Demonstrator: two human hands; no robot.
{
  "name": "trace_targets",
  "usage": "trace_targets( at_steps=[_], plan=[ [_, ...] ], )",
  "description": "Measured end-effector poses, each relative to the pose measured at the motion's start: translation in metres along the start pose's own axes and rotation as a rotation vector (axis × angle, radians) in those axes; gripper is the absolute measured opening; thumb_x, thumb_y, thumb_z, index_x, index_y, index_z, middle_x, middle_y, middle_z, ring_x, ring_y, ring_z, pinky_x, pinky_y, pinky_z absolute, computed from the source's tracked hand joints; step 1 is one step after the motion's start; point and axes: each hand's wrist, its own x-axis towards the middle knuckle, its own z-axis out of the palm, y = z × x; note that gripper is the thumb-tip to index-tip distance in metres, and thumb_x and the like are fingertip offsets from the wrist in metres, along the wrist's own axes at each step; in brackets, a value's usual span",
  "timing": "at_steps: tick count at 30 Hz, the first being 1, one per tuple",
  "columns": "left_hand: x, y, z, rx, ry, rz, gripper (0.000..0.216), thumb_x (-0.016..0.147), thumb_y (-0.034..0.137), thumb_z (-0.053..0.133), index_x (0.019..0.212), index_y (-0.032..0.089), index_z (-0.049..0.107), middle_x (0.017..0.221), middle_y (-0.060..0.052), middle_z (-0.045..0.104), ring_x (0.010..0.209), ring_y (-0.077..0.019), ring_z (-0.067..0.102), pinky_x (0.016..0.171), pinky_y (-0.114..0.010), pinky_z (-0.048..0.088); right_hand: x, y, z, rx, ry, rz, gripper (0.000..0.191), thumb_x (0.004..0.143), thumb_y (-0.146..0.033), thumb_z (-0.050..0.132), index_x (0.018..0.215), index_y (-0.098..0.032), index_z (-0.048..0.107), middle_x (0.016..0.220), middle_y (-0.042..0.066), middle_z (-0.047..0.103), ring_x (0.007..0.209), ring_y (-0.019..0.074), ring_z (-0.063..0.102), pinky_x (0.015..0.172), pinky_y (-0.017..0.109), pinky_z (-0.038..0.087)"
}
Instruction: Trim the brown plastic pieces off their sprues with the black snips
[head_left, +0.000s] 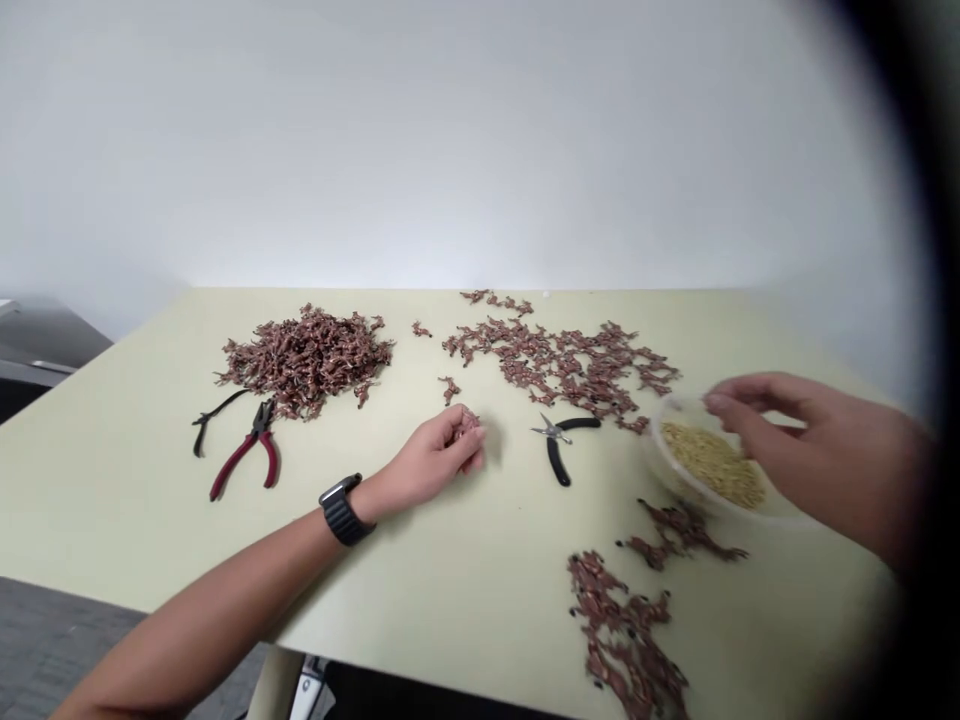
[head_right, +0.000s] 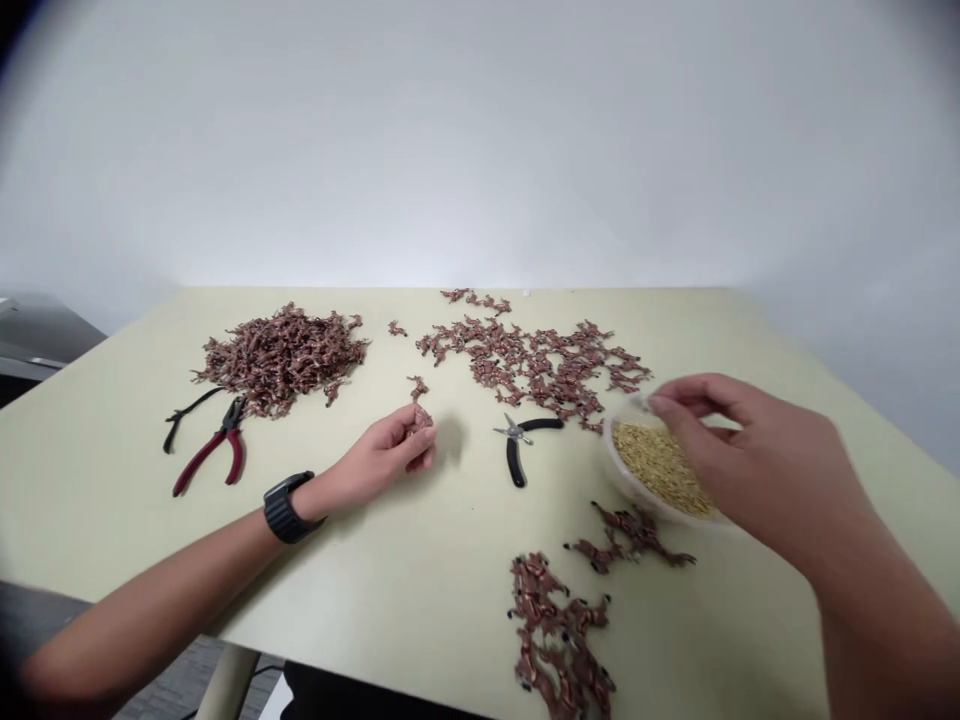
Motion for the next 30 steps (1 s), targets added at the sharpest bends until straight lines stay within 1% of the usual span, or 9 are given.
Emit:
trace_targets(
  at_steps=[2, 3, 4, 6, 10, 13, 16, 24, 30],
  plan=[
    [-0.003, 0.003, 0.004, 0.012, -0.010, 0.097, 0.024, 0.107, 0.044, 0.054, 0.104, 0.020, 0.053, 0.097, -0.007, 0.069, 0.077, -0.0144, 0.056, 0.074, -0.030, 0.046, -0.022, -0.041, -0.008, 0.243, -0.151, -0.126, 0.019, 0.095, -0.051, 0.066, 0.101, -0.035, 0.071, 0.082, 0.007, 0.073, 0.064, 0.0213, 0.064, 0.065, 0.039, 0.047],
    [-0.005, 0.004, 0.006, 0.040, -0.012, 0.137, 0.023, 0.107, 0.043, 0.055, 0.107, 0.020, 0.055, 0.101, -0.008, 0.069, 0.079, -0.0149, 0.057, 0.075, -0.030, 0.046, -0.032, -0.062, -0.006, 0.364, -0.291, -0.177, 0.024, 0.097, -0.054, 0.062, 0.099, -0.032, 0.071, 0.076, 0.005, 0.070, 0.058, 0.0202, 0.060, 0.059, 0.037, 0.045],
    [-0.007, 0.006, 0.008, 0.085, -0.013, 0.168, 0.022, 0.107, 0.042, 0.054, 0.109, 0.020, 0.056, 0.101, -0.007, 0.069, 0.080, -0.0153, 0.057, 0.075, -0.030, 0.046, -0.041, -0.081, -0.001, 0.447, -0.445, -0.222, 0.028, 0.097, -0.056, 0.061, 0.096, -0.029, 0.071, 0.076, 0.005, 0.069, 0.058, 0.0195, 0.059, 0.057, 0.036, 0.044],
    [-0.010, 0.008, 0.011, 0.205, 0.002, 0.212, 0.023, 0.108, 0.042, 0.051, 0.110, 0.020, 0.059, 0.092, -0.004, 0.065, 0.078, -0.0155, 0.054, 0.074, -0.030, 0.043, -0.054, -0.111, 0.018, 0.564, -0.620, -0.251, 0.029, 0.096, -0.053, 0.064, 0.089, -0.025, 0.069, 0.079, 0.004, 0.069, 0.062, 0.0178, 0.060, 0.060, 0.034, 0.046],
    [-0.012, 0.004, 0.018, 0.328, 0.042, 0.227, 0.027, 0.107, 0.046, 0.053, 0.109, 0.020, 0.060, 0.076, 0.003, 0.054, 0.068, -0.0135, 0.045, 0.067, -0.028, 0.037, -0.065, -0.128, 0.062, 0.854, -0.804, -0.179, 0.030, 0.092, -0.051, 0.071, 0.088, -0.022, 0.067, 0.077, 0.000, 0.063, 0.059, 0.0130, 0.055, 0.059, 0.030, 0.043],
    [-0.010, -0.002, 0.021, 0.315, 0.076, 0.233, 0.029, 0.102, 0.048, 0.063, 0.109, 0.019, 0.063, 0.067, 0.006, 0.047, 0.061, -0.0115, 0.039, 0.062, -0.026, 0.033, -0.070, -0.123, 0.078, 1.023, -0.863, -0.132, 0.035, 0.092, -0.055, 0.072, 0.089, -0.020, 0.069, 0.077, 0.000, 0.061, 0.060, 0.0117, 0.053, 0.060, 0.030, 0.043],
    [-0.008, -0.005, 0.022, 0.268, 0.111, 0.241, 0.030, 0.098, 0.048, 0.070, 0.105, 0.018, 0.069, 0.064, 0.006, 0.044, 0.060, -0.0110, 0.037, 0.060, -0.026, 0.031, -0.073, -0.121, 0.077, 1.093, -0.875, -0.071, 0.038, 0.088, -0.056, 0.077, 0.089, -0.019, 0.072, 0.077, 0.001, 0.061, 0.063, 0.0117, 0.052, 0.059, 0.029, 0.043],
    [-0.001, -0.007, 0.029, 0.002, 0.105, 0.182, 0.038, 0.085, 0.051, 0.083, 0.091, 0.016, 0.070, 0.076, -0.003, 0.067, 0.068, -0.0136, 0.053, 0.065, -0.028, 0.039, -0.072, -0.117, 0.071, 1.175, -0.907, -0.057, 0.038, 0.080, -0.053, 0.086, 0.089, -0.018, 0.076, 0.079, 0.003, 0.064, 0.071, 0.0132, 0.054, 0.061, 0.028, 0.044],
    [0.000, -0.007, 0.029, -0.048, 0.086, 0.191, 0.041, 0.080, 0.050, 0.087, 0.092, 0.015, 0.070, 0.078, -0.004, 0.067, 0.071, -0.0144, 0.058, 0.066, -0.028, 0.043, -0.073, -0.115, 0.074, 1.245, -0.990, -0.031, 0.037, 0.074, -0.046, 0.093, 0.088, -0.017, 0.075, 0.081, 0.002, 0.062, 0.072, 0.0121, 0.053, 0.061, 0.026, 0.043]
  ],
)
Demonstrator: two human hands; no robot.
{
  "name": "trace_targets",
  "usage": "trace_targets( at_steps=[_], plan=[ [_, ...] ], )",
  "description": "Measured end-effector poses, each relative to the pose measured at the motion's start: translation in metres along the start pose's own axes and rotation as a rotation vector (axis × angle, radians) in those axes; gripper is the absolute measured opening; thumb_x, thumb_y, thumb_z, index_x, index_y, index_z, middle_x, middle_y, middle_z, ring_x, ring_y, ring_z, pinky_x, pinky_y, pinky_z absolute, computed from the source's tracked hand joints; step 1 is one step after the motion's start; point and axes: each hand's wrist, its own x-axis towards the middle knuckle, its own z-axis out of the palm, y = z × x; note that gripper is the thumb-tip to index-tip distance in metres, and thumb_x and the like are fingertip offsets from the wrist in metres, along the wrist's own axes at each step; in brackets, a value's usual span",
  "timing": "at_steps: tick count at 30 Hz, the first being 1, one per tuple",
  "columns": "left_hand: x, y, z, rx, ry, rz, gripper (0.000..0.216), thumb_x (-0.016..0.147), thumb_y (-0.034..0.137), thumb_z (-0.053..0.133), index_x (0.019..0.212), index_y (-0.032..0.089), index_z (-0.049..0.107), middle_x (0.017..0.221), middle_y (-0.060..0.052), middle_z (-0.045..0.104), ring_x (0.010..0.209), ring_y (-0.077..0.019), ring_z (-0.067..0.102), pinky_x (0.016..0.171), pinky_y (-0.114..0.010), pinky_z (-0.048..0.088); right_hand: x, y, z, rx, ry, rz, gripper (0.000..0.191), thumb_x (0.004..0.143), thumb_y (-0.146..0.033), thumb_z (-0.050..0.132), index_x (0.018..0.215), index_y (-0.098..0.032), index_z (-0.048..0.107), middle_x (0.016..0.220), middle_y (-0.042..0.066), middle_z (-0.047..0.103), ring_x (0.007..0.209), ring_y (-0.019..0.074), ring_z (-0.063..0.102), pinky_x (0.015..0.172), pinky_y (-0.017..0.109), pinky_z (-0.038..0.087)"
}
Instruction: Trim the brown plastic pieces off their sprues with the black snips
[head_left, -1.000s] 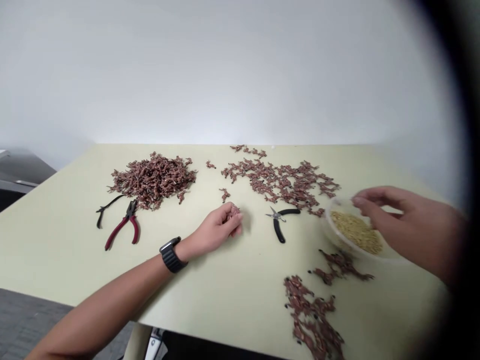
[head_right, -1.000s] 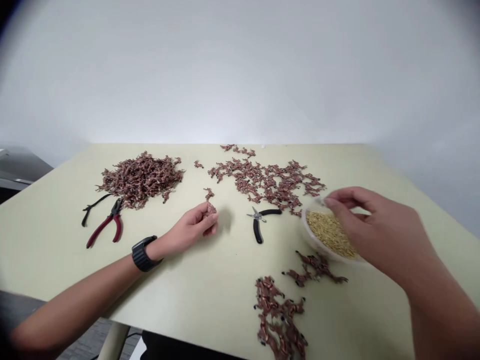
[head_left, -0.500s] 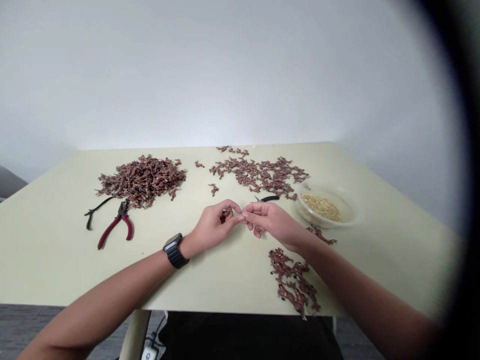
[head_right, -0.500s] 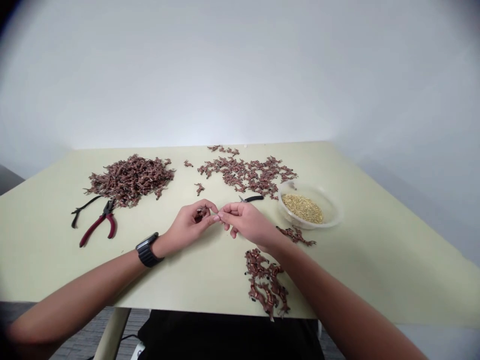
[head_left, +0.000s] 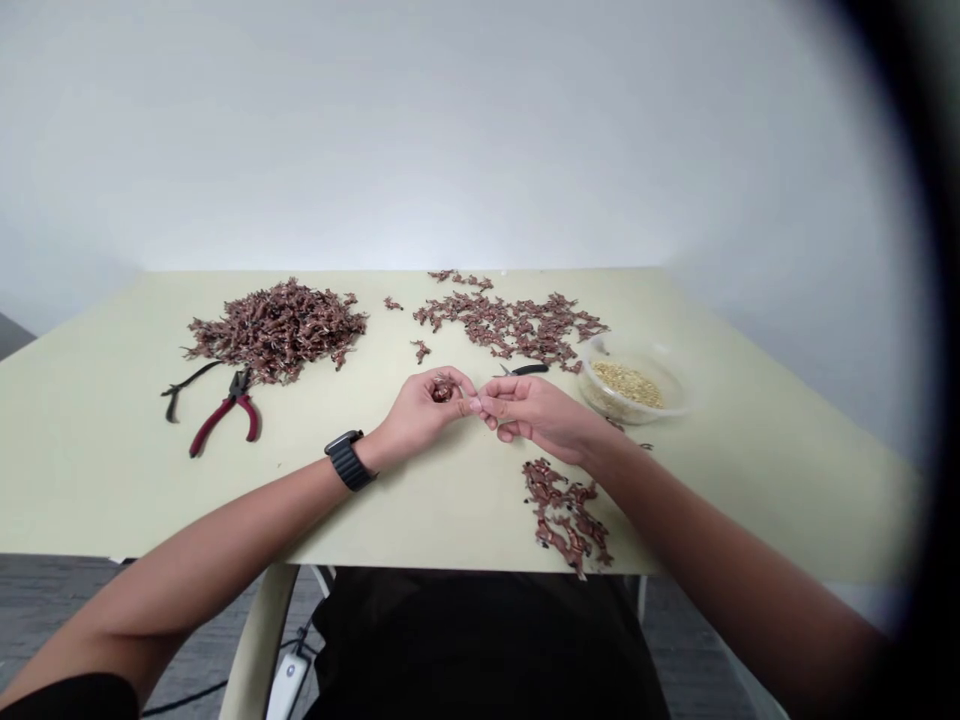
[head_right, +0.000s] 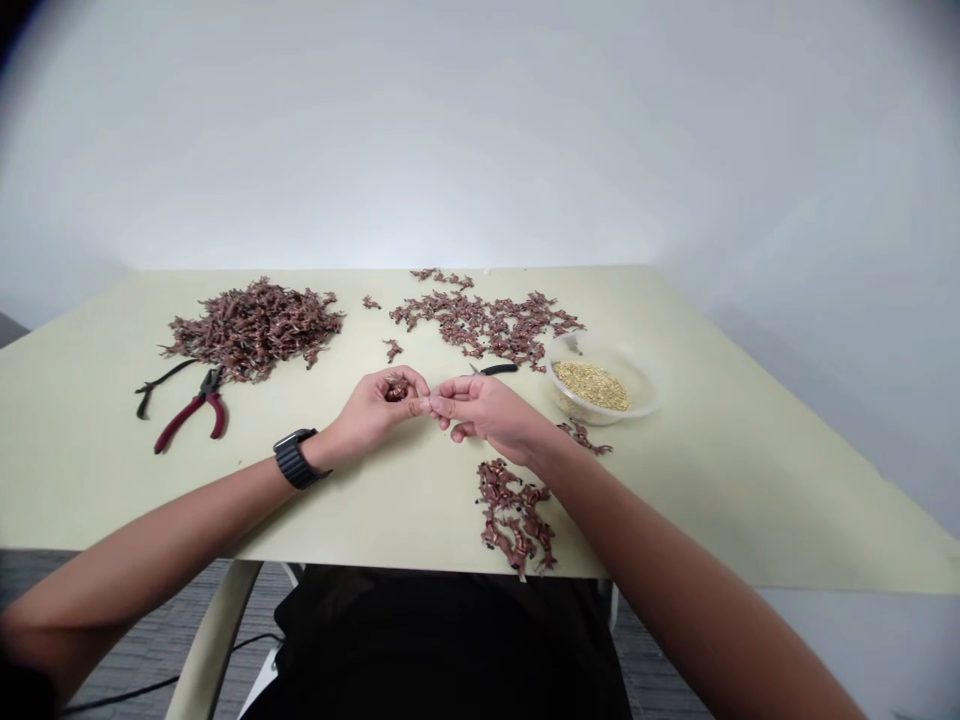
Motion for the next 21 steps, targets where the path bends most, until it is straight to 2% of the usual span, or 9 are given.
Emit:
trace_targets(
  at_steps=[4, 10, 13, 18, 21],
  plan=[
    [0.0003, -0.0013, 0.0001, -0.003, 0.008, -0.013, 0.044, 0.078, 0.051, 0.088, 0.091, 0.015, 0.067, 0.078, -0.003, 0.065, 0.070, -0.0136, 0.056, 0.066, -0.027, 0.042, 0.0011, 0.0022, 0.0013, -0.042, 0.016, -0.018, 0.038, 0.074, -0.045, 0.093, 0.091, -0.017, 0.075, 0.082, 0.002, 0.065, 0.071, 0.0125, 0.055, 0.061, 0.026, 0.044],
    [0.0016, -0.0047, -0.0008, 0.074, 0.032, -0.026, 0.045, 0.081, 0.053, 0.086, 0.086, 0.015, 0.063, 0.076, -0.001, 0.061, 0.068, -0.0120, 0.049, 0.064, -0.026, 0.036, 0.0022, 0.0035, 0.0044, -0.302, 0.166, -0.176, 0.031, 0.082, -0.047, 0.085, 0.085, -0.019, 0.072, 0.073, 0.001, 0.065, 0.062, 0.0124, 0.054, 0.059, 0.029, 0.046],
    [0.0016, -0.0056, -0.0010, 0.093, 0.021, -0.032, 0.044, 0.090, 0.056, 0.076, 0.084, 0.016, 0.060, 0.071, 0.001, 0.056, 0.063, -0.0100, 0.043, 0.060, -0.025, 0.032, 0.0020, 0.0010, 0.0040, -0.346, 0.214, -0.190, 0.029, 0.085, -0.046, 0.081, 0.087, -0.019, 0.069, 0.074, 0.001, 0.064, 0.063, 0.0128, 0.055, 0.057, 0.028, 0.047],
    [-0.0012, -0.0038, 0.0012, -0.032, -0.095, -0.163, 0.046, 0.106, 0.062, 0.047, 0.089, 0.020, 0.047, 0.064, 0.001, 0.059, 0.050, -0.0086, 0.033, 0.050, -0.024, 0.025, 0.0001, -0.0047, 0.0006, -0.424, 0.272, -0.200, 0.029, 0.090, -0.047, 0.074, 0.086, -0.019, 0.069, 0.077, 0.003, 0.066, 0.064, 0.0129, 0.057, 0.057, 0.027, 0.049],
    [-0.0032, -0.0015, 0.0019, 0.033, -0.068, -0.152, 0.050, 0.106, 0.064, 0.045, 0.085, 0.019, 0.046, 0.060, 0.004, 0.048, 0.050, -0.0080, 0.035, 0.050, -0.023, 0.026, 0.0003, -0.0055, 0.0009, -0.432, 0.282, -0.209, 0.028, 0.089, -0.046, 0.074, 0.085, -0.019, 0.068, 0.076, 0.003, 0.066, 0.063, 0.0128, 0.057, 0.056, 0.027, 0.049]
  ],
)
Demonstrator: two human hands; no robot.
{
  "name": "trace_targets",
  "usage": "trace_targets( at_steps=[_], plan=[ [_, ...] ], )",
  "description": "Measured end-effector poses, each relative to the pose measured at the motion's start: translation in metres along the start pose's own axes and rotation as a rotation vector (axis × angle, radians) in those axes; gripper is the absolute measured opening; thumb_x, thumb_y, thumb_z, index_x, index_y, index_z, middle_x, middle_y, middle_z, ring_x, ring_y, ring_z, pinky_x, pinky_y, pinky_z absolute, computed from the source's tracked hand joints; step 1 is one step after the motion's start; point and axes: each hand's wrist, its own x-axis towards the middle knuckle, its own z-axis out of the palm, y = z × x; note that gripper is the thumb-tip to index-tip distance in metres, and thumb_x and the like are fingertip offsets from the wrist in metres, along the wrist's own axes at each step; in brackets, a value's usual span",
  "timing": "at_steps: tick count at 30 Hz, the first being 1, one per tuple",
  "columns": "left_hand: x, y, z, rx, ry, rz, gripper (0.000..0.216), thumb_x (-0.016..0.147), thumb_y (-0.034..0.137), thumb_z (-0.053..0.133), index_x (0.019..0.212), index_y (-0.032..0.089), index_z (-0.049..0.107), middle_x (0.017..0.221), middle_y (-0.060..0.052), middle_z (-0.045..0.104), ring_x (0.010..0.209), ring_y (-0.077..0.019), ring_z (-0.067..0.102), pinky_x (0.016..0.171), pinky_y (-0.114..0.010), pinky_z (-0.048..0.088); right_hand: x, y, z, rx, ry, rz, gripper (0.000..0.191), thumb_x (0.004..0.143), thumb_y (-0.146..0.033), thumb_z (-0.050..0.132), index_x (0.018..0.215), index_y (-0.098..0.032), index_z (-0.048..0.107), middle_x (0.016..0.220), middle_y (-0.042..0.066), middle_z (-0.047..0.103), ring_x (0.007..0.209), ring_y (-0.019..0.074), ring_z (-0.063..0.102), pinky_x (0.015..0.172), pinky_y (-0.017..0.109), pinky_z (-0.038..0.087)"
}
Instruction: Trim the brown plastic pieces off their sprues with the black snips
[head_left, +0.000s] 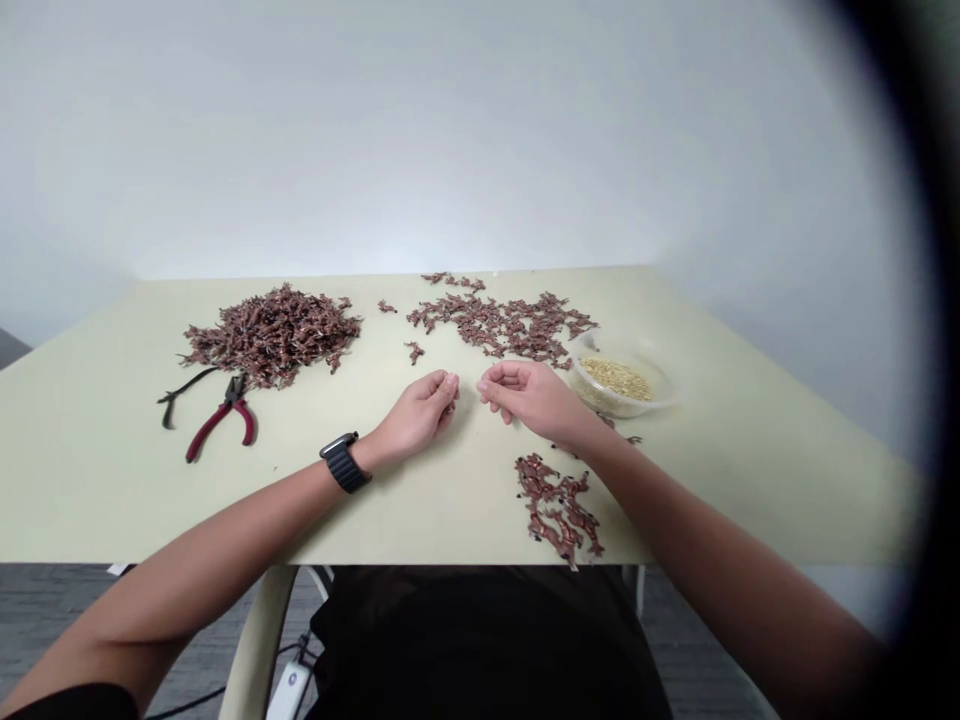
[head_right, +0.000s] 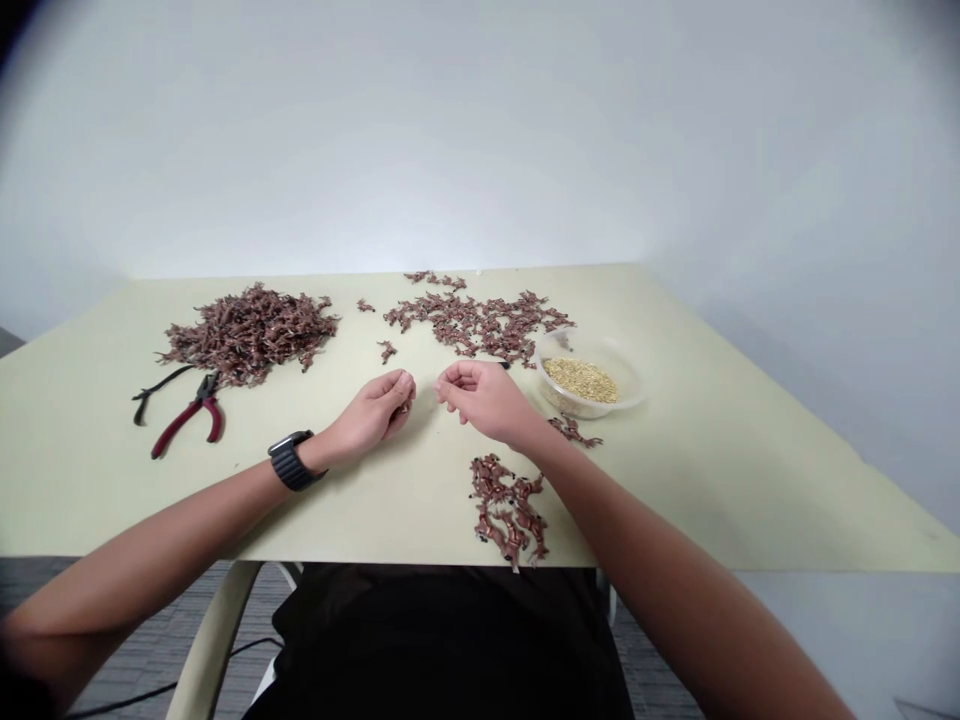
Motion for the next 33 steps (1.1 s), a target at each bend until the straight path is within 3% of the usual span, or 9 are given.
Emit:
trace_targets(
  at_steps=[4, 7, 12, 20, 33],
  plan=[
    [0.000, -0.002, 0.000, -0.068, -0.052, 0.048, 0.044, 0.104, 0.061, 0.053, 0.095, 0.019, 0.047, 0.070, 0.006, 0.045, 0.054, -0.0067, 0.037, 0.051, -0.021, 0.030, 0.001, 0.001, 0.003, 0.006, -0.007, -0.004, 0.024, 0.088, -0.043, 0.072, 0.087, -0.019, 0.068, 0.074, 0.002, 0.065, 0.061, 0.0130, 0.056, 0.054, 0.027, 0.048],
    [0.001, -0.006, 0.002, -0.126, -0.125, 0.033, 0.039, 0.102, 0.055, 0.062, 0.101, 0.021, 0.044, 0.078, 0.004, 0.058, 0.055, -0.0063, 0.042, 0.051, -0.020, 0.035, 0.001, 0.002, 0.004, -0.051, 0.020, -0.050, 0.020, 0.090, -0.039, 0.068, 0.087, -0.019, 0.068, 0.077, 0.002, 0.066, 0.062, 0.0134, 0.056, 0.056, 0.028, 0.048],
    [0.001, -0.008, 0.008, -0.121, -0.118, -0.026, 0.038, 0.099, 0.051, 0.068, 0.099, 0.021, 0.044, 0.086, -0.004, 0.074, 0.048, -0.0065, 0.047, 0.042, -0.019, 0.035, -0.001, 0.003, 0.007, -0.197, 0.127, -0.216, 0.013, 0.090, -0.031, 0.066, 0.086, -0.019, 0.069, 0.079, 0.002, 0.068, 0.069, 0.0147, 0.059, 0.063, 0.028, 0.047],
    [0.000, -0.003, 0.010, -0.119, -0.103, -0.031, 0.037, 0.100, 0.049, 0.068, 0.099, 0.022, 0.043, 0.084, -0.003, 0.076, 0.043, -0.0061, 0.049, 0.037, -0.018, 0.040, -0.003, 0.006, 0.007, -0.340, 0.085, -0.295, 0.009, 0.089, -0.025, 0.066, 0.085, -0.018, 0.070, 0.071, -0.001, 0.065, 0.056, 0.0099, 0.049, 0.054, 0.025, 0.036],
    [-0.001, -0.005, 0.009, -0.098, -0.113, -0.033, 0.033, 0.098, 0.040, 0.069, 0.103, 0.022, 0.042, 0.092, -0.005, 0.077, 0.042, -0.0086, 0.059, 0.039, -0.020, 0.045, -0.004, 0.007, 0.008, -0.438, 0.082, -0.354, 0.007, 0.092, -0.020, 0.063, 0.086, -0.019, 0.067, 0.070, -0.001, 0.070, 0.057, 0.0113, 0.053, 0.059, 0.026, 0.040]
  ],
)
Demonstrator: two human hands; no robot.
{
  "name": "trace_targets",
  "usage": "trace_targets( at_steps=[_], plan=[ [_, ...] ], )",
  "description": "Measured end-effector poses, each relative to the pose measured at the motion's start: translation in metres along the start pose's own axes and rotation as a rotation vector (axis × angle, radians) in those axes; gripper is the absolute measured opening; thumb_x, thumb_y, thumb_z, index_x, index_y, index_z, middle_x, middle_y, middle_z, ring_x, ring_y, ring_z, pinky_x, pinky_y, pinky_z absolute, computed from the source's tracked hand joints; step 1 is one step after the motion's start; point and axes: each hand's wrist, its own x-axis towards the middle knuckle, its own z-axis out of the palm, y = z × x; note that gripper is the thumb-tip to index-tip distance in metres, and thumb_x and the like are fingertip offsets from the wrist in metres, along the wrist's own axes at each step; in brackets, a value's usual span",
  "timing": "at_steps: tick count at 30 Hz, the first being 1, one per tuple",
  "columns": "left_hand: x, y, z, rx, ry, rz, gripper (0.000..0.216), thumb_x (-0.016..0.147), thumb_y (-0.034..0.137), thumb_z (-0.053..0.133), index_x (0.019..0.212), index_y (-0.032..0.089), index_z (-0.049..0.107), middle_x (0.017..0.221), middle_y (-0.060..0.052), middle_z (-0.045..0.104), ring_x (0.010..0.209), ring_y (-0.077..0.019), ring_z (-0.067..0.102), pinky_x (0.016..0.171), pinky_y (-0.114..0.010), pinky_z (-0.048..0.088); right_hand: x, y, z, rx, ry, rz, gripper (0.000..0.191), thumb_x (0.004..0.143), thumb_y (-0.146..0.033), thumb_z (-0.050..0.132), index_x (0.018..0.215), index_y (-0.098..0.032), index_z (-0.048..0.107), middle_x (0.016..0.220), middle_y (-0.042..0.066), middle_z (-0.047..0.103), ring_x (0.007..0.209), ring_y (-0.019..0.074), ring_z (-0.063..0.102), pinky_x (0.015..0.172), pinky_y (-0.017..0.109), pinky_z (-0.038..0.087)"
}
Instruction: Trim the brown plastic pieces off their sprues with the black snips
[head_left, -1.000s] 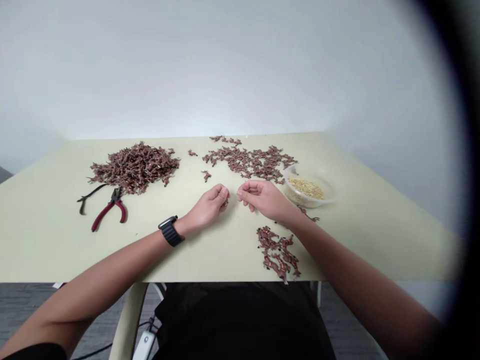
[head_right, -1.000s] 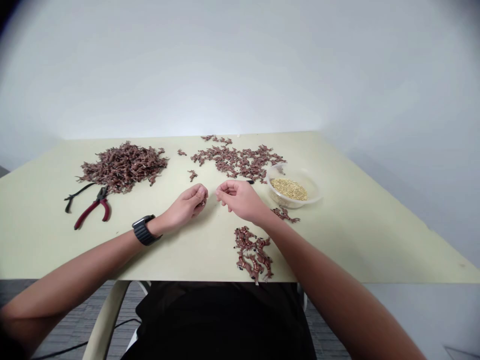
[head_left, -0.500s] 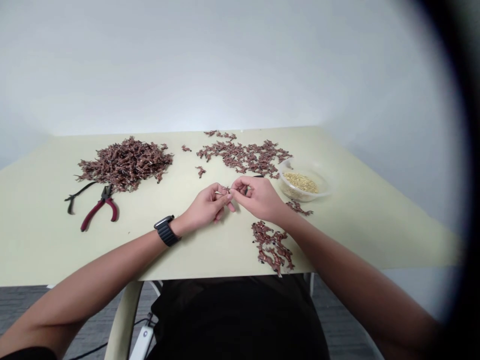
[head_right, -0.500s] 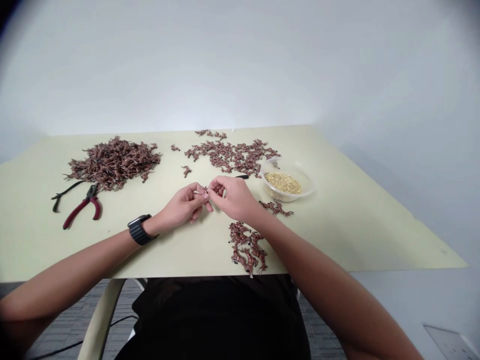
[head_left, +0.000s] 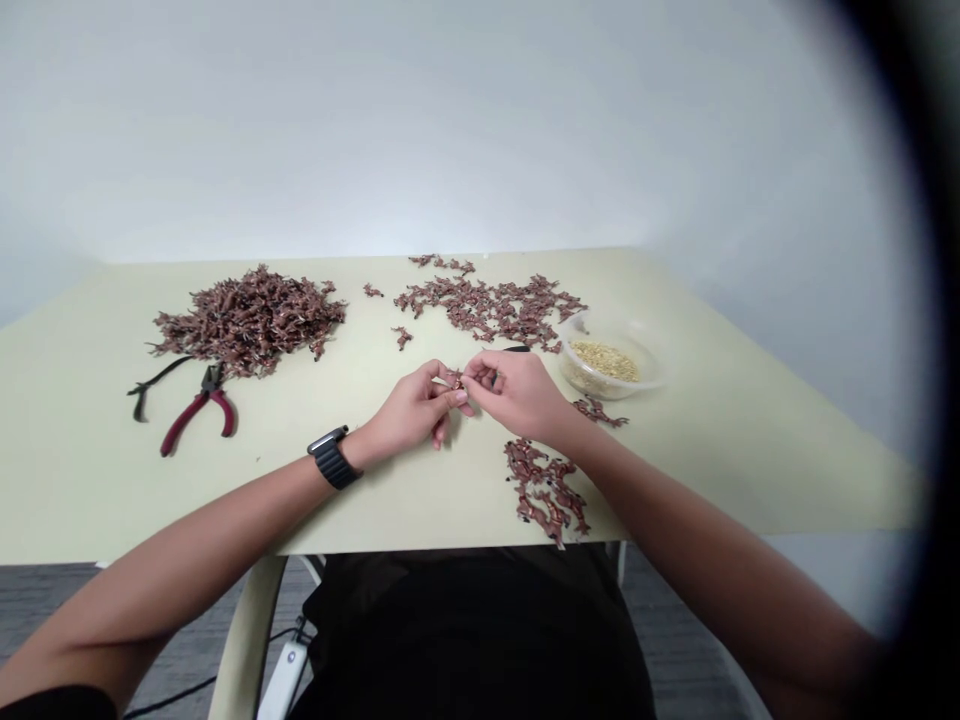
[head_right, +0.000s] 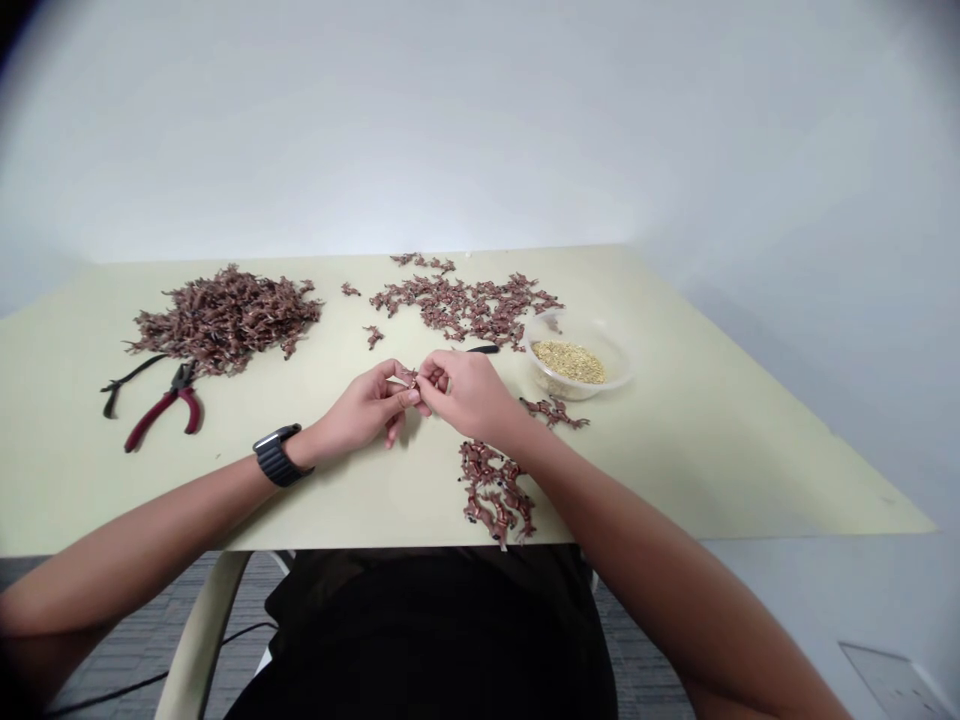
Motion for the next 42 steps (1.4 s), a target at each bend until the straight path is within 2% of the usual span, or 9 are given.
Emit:
trace_targets(
  at_steps=[4, 9, 14, 20, 24, 29, 34, 37, 42],
  plan=[
    [-0.002, -0.002, 0.001, 0.091, 0.005, 0.039, 0.024, 0.102, 0.037, 0.062, 0.105, 0.022, 0.044, 0.082, -0.001, 0.073, 0.048, -0.0101, 0.061, 0.048, -0.022, 0.048, 0.000, 0.003, 0.002, -0.194, 0.038, -0.108, 0.006, 0.092, -0.017, 0.063, 0.087, -0.019, 0.065, 0.080, 0.003, 0.070, 0.069, 0.0155, 0.059, 0.068, 0.029, 0.042],
    [-0.005, -0.003, -0.001, 0.449, 0.053, 0.215, 0.006, 0.105, 0.025, 0.050, 0.107, 0.022, 0.045, 0.071, 0.002, 0.066, 0.059, -0.0140, 0.061, 0.062, -0.026, 0.044, -0.001, 0.000, 0.009, -0.315, 0.085, -0.139, 0.009, 0.096, -0.017, 0.058, 0.090, -0.018, 0.065, 0.083, 0.007, 0.070, 0.075, 0.0191, 0.061, 0.074, 0.033, 0.044],
    [-0.006, 0.000, -0.004, 0.615, 0.097, 0.284, 0.009, 0.102, 0.020, 0.051, 0.110, 0.022, 0.047, 0.087, -0.005, 0.074, 0.069, -0.0179, 0.065, 0.066, -0.027, 0.042, 0.001, -0.003, 0.011, 0.020, 0.076, 0.179, 0.011, 0.092, -0.026, 0.064, 0.085, -0.020, 0.070, 0.079, 0.005, 0.074, 0.069, 0.0182, 0.064, 0.065, 0.031, 0.048],
    [-0.006, 0.002, -0.004, 0.491, 0.038, 0.188, 0.009, 0.104, 0.027, 0.050, 0.110, 0.023, 0.044, 0.092, -0.004, 0.077, 0.050, -0.0098, 0.055, 0.054, -0.022, 0.040, 0.005, 0.004, 0.004, 0.379, -0.072, 0.349, 0.022, 0.090, -0.040, 0.070, 0.085, -0.018, 0.072, 0.071, 0.002, 0.069, 0.052, 0.0121, 0.055, 0.048, 0.027, 0.043],
    [-0.005, 0.001, -0.005, 0.328, -0.016, 0.098, 0.015, 0.106, 0.036, 0.051, 0.109, 0.024, 0.042, 0.089, -0.003, 0.075, 0.044, -0.0079, 0.051, 0.044, -0.020, 0.039, 0.004, 0.009, 0.005, 0.260, -0.020, 0.267, 0.022, 0.091, -0.041, 0.070, 0.087, -0.019, 0.073, 0.080, 0.003, 0.072, 0.061, 0.0142, 0.060, 0.054, 0.028, 0.046],
    [-0.004, 0.005, -0.004, 0.161, -0.048, 0.025, 0.019, 0.106, 0.038, 0.053, 0.109, 0.023, 0.043, 0.087, -0.004, 0.073, 0.046, -0.0083, 0.053, 0.043, -0.020, 0.043, 0.004, 0.011, 0.002, 0.041, 0.022, -0.005, 0.013, 0.097, -0.031, 0.064, 0.093, -0.021, 0.071, 0.086, 0.003, 0.071, 0.077, 0.0175, 0.063, 0.070, 0.031, 0.048],
    [-0.007, 0.011, -0.001, 0.190, -0.047, 0.016, 0.018, 0.106, 0.038, 0.052, 0.108, 0.022, 0.043, 0.087, -0.004, 0.073, 0.046, -0.0084, 0.051, 0.043, -0.021, 0.041, 0.003, 0.008, -0.001, -0.107, -0.019, -0.155, 0.013, 0.101, -0.025, 0.055, 0.093, -0.021, 0.065, 0.090, 0.006, 0.068, 0.079, 0.0184, 0.059, 0.071, 0.032, 0.045],
    [-0.007, 0.009, -0.001, 0.312, -0.002, 0.081, 0.015, 0.106, 0.036, 0.052, 0.107, 0.023, 0.044, 0.086, -0.003, 0.074, 0.046, -0.0082, 0.051, 0.046, -0.020, 0.039, 0.001, 0.006, 0.005, -0.038, 0.013, -0.035, 0.013, 0.100, -0.029, 0.058, 0.092, -0.021, 0.065, 0.085, 0.005, 0.068, 0.075, 0.0176, 0.060, 0.069, 0.031, 0.045],
    [-0.008, 0.005, -0.004, 0.391, 0.015, 0.160, 0.016, 0.104, 0.035, 0.055, 0.106, 0.022, 0.046, 0.084, -0.003, 0.075, 0.050, -0.0085, 0.053, 0.052, -0.020, 0.040, 0.003, 0.013, 0.013, 0.492, -0.081, 0.380, 0.030, 0.089, -0.048, 0.074, 0.088, -0.019, 0.067, 0.072, 0.001, 0.064, 0.057, 0.0135, 0.054, 0.053, 0.028, 0.045]
  ],
)
